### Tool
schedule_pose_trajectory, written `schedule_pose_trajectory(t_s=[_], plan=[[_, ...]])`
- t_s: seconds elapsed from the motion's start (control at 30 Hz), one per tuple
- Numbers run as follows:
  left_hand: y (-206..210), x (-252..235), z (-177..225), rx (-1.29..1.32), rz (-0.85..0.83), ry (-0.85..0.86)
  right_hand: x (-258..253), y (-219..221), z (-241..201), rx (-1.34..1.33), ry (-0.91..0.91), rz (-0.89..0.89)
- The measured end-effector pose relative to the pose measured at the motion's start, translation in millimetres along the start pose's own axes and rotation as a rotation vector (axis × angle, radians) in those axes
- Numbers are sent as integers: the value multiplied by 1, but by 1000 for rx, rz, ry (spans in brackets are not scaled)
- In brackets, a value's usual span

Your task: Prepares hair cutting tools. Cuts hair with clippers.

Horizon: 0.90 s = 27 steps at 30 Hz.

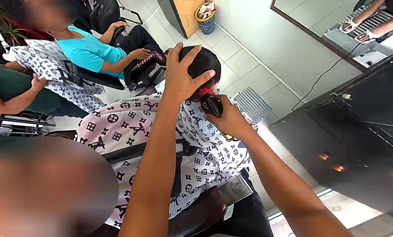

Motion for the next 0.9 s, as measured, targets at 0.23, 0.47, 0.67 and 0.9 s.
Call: schedule_pose_trajectory(t_s=[0.23,0.47,0.67,0.9], plan=[[-3,1,-1,5,-54,9,14,23,2,-20,-18,60],[-7,4,-3,39,-141,72,24,50,-8,-96,-96,120],[-10,9,-19,164,-139,306,11,98,23,-762,211,-245],[-10,7,-19,171,-104,341,11,105,12,-744,70,-66]])
Point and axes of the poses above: each hand's wrist, its own x-axis away from the middle knuckle, its own y-axis out of the palm, z = x × y, the point moved 3 cm from there along -x, towards the middle knuckle, and after that the axes turned 14 degrees about y, right-handed, at the moved point
